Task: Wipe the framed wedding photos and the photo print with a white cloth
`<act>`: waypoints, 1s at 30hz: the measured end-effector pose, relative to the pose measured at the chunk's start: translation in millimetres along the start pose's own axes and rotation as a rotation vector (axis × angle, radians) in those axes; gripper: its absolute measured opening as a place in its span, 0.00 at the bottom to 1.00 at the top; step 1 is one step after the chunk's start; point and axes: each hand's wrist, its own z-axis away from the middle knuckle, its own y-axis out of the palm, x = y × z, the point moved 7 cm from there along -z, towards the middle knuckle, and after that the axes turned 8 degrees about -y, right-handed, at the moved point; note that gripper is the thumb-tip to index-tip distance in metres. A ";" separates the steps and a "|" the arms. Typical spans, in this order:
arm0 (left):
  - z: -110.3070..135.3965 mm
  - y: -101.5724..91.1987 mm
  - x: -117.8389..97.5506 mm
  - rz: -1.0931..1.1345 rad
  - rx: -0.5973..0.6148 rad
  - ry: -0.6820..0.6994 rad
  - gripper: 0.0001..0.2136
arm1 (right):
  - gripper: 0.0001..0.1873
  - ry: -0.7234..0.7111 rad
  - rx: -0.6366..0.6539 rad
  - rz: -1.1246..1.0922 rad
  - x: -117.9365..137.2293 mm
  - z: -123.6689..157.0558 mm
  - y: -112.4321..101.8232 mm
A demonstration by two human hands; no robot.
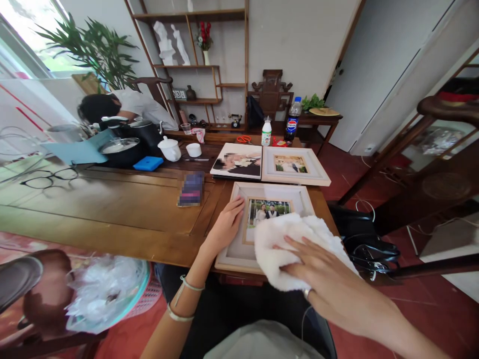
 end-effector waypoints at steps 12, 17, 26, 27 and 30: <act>-3.6 -0.1 9.3 0.048 0.003 0.030 0.18 | 0.17 0.065 -0.166 0.171 40.0 -81.3 43.5; -1.5 -2.6 3.8 0.010 0.027 0.025 0.17 | 0.17 0.080 -0.215 0.209 16.2 -33.2 38.1; 1.2 -2.2 -0.7 -0.024 0.056 0.048 0.17 | 0.28 0.203 -0.190 0.236 -44.3 33.4 -1.6; 1.3 -2.2 -0.8 -0.024 0.057 0.052 0.17 | 0.28 0.221 -0.196 0.247 -54.6 27.6 -5.4; 1.4 -1.7 -0.1 -0.020 0.058 0.058 0.17 | 0.28 0.293 -0.265 0.319 -90.4 0.2 -14.9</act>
